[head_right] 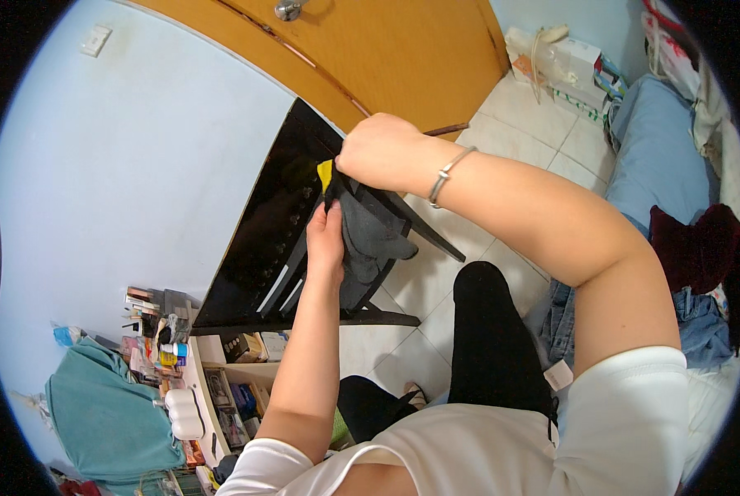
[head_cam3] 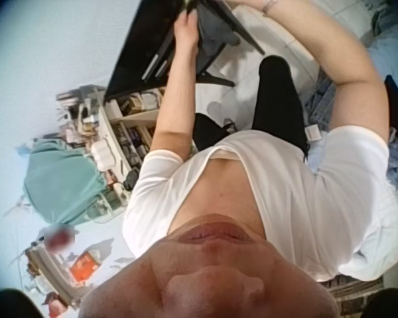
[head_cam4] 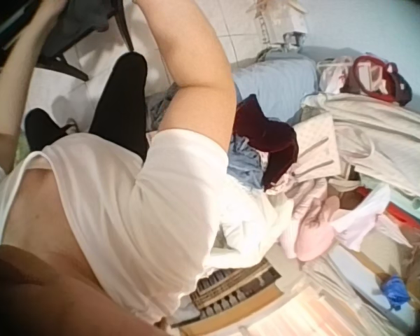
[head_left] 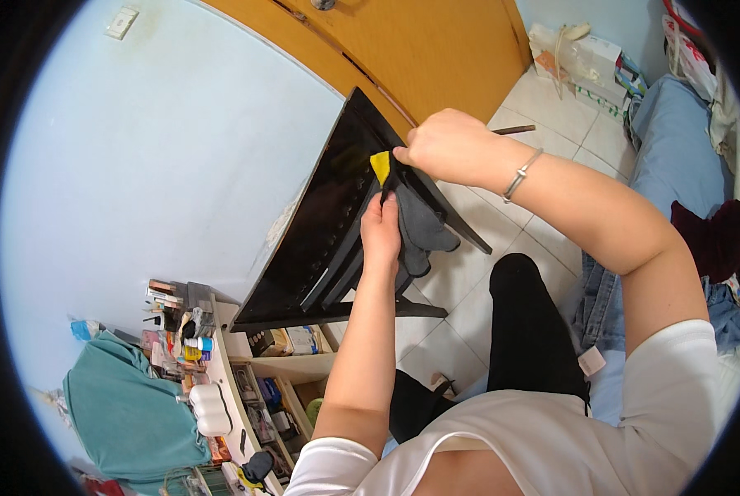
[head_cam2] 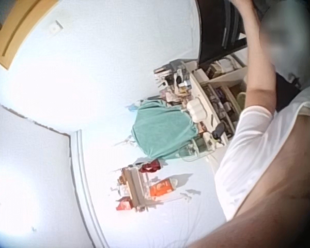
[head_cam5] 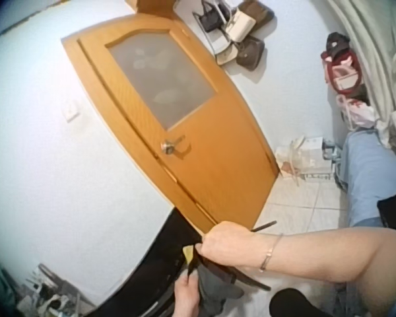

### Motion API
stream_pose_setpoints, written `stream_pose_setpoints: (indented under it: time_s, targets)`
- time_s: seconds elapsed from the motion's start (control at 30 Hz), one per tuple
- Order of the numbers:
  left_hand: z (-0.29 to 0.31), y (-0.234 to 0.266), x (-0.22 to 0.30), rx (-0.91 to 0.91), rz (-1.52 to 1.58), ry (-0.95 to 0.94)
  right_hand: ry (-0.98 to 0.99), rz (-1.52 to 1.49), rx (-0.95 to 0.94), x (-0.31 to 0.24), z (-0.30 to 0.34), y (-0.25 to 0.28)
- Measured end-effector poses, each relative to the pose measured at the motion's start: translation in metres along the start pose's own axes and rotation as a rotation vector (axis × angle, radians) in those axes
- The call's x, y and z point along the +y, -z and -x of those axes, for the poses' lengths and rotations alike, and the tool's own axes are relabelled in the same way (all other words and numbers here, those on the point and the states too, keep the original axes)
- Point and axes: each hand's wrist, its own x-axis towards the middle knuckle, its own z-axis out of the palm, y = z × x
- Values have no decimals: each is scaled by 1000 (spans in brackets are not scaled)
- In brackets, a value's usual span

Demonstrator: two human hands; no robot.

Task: The person cleans a dark wooden chair using a yellow and gray cloth. They wipe the backrest, seat, and underside of the chair, turning it over to reach different surfaces.

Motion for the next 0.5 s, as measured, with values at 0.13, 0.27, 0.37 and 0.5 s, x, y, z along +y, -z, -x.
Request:
stream_pose_setpoints:
  time_s: [0.13, 0.27, 0.37, 0.5]
  targets:
    - [10, 4, -19, -91, -290, -102, -56, -66, 28, -6, 37, -15]
    - [22, 3, -23, -28, -147, -63, -196, -135, 82, -23, 51, -18]
    - [20, 8, -16, -28, -101, -81, -231, -159, 127, -31, 47, -18]
    - [14, 16, -10, -14, -148, -81, -255, -182, 162, -36, 38, -19]
